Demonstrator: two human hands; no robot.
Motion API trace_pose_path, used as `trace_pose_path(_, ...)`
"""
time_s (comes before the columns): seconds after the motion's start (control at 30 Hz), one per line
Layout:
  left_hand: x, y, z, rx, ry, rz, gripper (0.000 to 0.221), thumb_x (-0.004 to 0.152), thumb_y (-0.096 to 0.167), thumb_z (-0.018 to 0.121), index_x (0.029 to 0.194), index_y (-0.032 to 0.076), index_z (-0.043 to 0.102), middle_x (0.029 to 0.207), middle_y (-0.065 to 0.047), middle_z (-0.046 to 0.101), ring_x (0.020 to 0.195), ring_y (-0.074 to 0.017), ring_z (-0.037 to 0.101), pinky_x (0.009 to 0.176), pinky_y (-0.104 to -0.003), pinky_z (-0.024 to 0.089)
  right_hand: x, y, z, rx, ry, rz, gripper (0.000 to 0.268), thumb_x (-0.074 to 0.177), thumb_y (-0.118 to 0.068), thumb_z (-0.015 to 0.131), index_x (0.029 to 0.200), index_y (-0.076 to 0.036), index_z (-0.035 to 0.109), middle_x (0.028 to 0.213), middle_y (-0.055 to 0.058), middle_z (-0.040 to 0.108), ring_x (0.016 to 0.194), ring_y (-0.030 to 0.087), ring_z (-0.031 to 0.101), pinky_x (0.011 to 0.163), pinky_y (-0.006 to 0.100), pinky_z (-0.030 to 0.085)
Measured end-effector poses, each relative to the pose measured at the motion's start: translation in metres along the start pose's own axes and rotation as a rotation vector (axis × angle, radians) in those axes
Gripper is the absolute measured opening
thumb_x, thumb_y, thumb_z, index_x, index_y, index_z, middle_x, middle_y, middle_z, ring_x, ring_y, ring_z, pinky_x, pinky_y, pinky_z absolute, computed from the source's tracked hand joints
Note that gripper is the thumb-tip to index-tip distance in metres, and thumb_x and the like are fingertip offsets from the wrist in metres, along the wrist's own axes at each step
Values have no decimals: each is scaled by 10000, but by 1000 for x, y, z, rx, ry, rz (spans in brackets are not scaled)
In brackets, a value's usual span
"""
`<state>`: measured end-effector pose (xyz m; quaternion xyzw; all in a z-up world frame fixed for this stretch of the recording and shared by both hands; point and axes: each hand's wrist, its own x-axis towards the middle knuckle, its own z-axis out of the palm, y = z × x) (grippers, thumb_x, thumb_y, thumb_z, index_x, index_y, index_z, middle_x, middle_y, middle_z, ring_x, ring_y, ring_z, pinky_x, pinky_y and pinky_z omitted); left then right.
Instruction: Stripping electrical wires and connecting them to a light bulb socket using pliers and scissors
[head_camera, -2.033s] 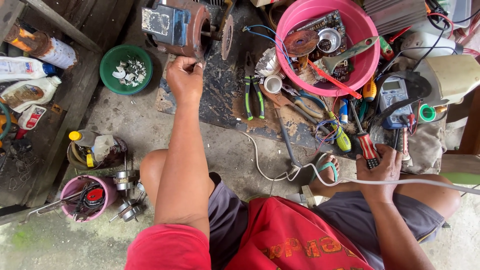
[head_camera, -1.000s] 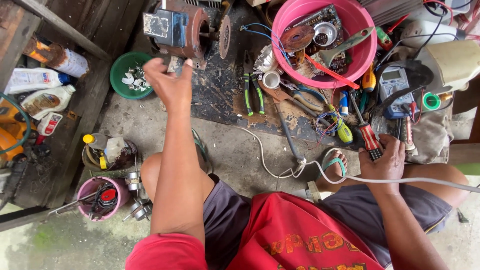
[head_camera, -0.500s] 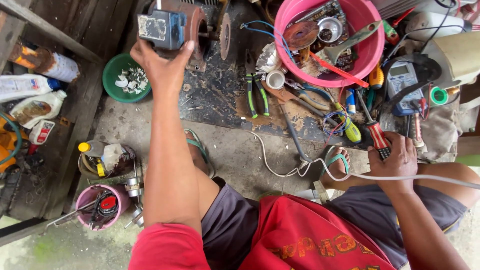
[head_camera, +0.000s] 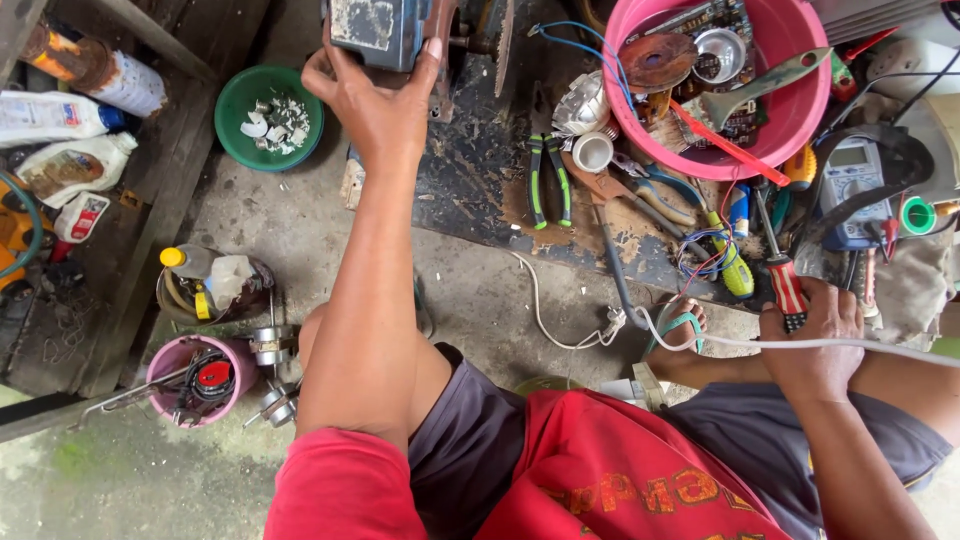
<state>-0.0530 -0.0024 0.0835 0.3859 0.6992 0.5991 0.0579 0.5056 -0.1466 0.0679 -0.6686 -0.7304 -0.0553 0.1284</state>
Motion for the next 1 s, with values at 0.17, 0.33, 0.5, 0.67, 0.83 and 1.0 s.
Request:
trace_pose_path(0.17, -2, -12, 1, -92, -49, 17, 1013, 834, 448, 1001, 1531, 188, 313, 1377, -170, 271, 1178, -405, 591, 1020, -489, 695, -2, 4, 1, -12, -5, -1, 437, 906, -214, 729, 1296, -20, 690, 1153, 224, 661, 1134, 455, 595, 996, 543, 470)
trace_pose_path(0.33, -27, 46, -6, -119, 26, -312, 1312, 655, 237, 1097, 1559, 146, 150, 1588, -299, 142, 1364, -532, 504, 1168, -627, 470, -2, 8, 3, 24, 0, -24, 467, 908, -224, 722, 1318, -5, 677, 1146, 239, 653, 1145, 470, 588, 997, 549, 457)
trace_pose_path(0.5, -57, 16, 13, 292, -109, -177, 303, 813, 251, 871, 1046, 172, 694, 1117, -53, 678, 1129, -323, 665, 988, -641, 419, -3, 5, 2, -19, -1, -10, 478, 925, -255, 700, 1334, -8, 683, 1158, 270, 635, 1115, 488, 589, 1000, 557, 460)
trace_pose_path(0.67, -50, 2, 25, 312, -109, -128, 101, 838, 113, 815, 908, 154, 756, 1116, -79, 677, 900, -291, 685, 729, -420, 619, -4, 11, 2, -39, 50, -62, 483, 900, -261, 720, 1315, -18, 680, 1152, 244, 631, 1065, 481, 607, 958, 553, 492)
trace_pose_path(0.83, -52, 0, 18, 418, -76, 15, 139, 851, 46, 769, 947, 146, 770, 1026, -80, 697, 766, -243, 715, 670, -399, 610, -2, 8, 4, -45, 78, -80, 462, 891, -249, 725, 1294, -25, 692, 1131, 228, 633, 1030, 462, 618, 962, 541, 507)
trace_pose_path(1.0, -54, -7, 18, 459, -54, 287, 104, 927, 51, 724, 918, 135, 662, 870, -39, 675, 690, -220, 658, 558, -375, 525, 0, 10, 5, -82, 57, -47, 430, 897, -296, 708, 1249, -49, 709, 1107, 202, 640, 1022, 433, 628, 966, 518, 522)
